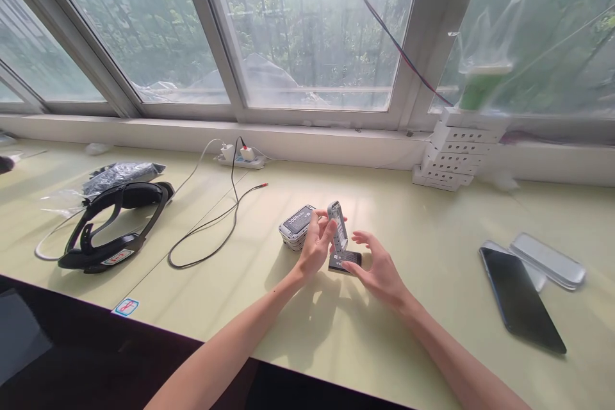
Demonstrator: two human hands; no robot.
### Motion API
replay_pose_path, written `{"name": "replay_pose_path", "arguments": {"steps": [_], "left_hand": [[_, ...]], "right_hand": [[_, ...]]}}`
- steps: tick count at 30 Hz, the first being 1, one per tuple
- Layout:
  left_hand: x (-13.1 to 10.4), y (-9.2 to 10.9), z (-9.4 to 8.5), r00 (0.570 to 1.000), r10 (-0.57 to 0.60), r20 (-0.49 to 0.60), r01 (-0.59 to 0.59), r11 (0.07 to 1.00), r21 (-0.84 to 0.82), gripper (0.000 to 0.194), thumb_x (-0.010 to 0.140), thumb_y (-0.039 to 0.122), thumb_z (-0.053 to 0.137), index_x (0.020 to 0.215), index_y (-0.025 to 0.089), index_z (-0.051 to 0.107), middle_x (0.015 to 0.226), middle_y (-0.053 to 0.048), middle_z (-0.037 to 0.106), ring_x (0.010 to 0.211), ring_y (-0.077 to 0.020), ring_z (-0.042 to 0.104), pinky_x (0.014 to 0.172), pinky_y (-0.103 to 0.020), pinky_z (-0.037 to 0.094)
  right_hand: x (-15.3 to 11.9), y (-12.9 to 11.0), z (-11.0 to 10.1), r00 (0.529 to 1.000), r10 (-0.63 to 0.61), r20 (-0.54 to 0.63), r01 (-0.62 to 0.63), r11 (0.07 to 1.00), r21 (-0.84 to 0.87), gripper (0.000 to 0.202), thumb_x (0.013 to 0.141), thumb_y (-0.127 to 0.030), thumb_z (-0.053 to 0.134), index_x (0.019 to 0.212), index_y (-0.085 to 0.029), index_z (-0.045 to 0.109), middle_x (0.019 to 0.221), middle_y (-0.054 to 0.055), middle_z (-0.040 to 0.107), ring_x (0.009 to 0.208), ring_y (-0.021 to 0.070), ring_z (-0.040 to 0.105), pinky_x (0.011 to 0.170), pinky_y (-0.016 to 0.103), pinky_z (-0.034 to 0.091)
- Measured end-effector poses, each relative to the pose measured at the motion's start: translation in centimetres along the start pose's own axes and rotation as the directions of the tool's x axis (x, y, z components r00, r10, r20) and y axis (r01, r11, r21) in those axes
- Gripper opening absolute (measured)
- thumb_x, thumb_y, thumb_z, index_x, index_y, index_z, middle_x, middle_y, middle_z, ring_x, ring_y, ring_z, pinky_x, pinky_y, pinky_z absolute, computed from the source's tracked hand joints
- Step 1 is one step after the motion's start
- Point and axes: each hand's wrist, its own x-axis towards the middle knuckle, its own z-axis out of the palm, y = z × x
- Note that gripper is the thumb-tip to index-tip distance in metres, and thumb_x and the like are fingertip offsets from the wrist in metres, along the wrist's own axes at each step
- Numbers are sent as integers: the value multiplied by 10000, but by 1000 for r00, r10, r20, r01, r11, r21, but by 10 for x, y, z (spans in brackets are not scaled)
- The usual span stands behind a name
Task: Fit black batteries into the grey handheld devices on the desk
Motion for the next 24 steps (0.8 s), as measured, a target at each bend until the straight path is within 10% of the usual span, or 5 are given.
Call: {"name": "replay_pose_path", "arguments": {"steps": [11,24], "left_hand": [[-2,2,5,980,-175,95,199,905,-376,443,957,526,440,1136,134,545,1084,-155,703,870,-261,707,664,-349,570],[-3,0,7,967,-227,112,253,881,-400,487,964,499,426,1207,107,583,1081,-188,719,711,-251,710,636,-405,585]], "right_hand": [[0,9,5,983,-15,183,67,958,-278,353,860,-283,665,1200,-272,572,1077,76,615,1043,286,549,945,477,436],[-2,5,6,987,29,158,10,970,-242,239,780,-173,639,990,-252,557,1010,54,582,991,263,556,894,441,469]]}}
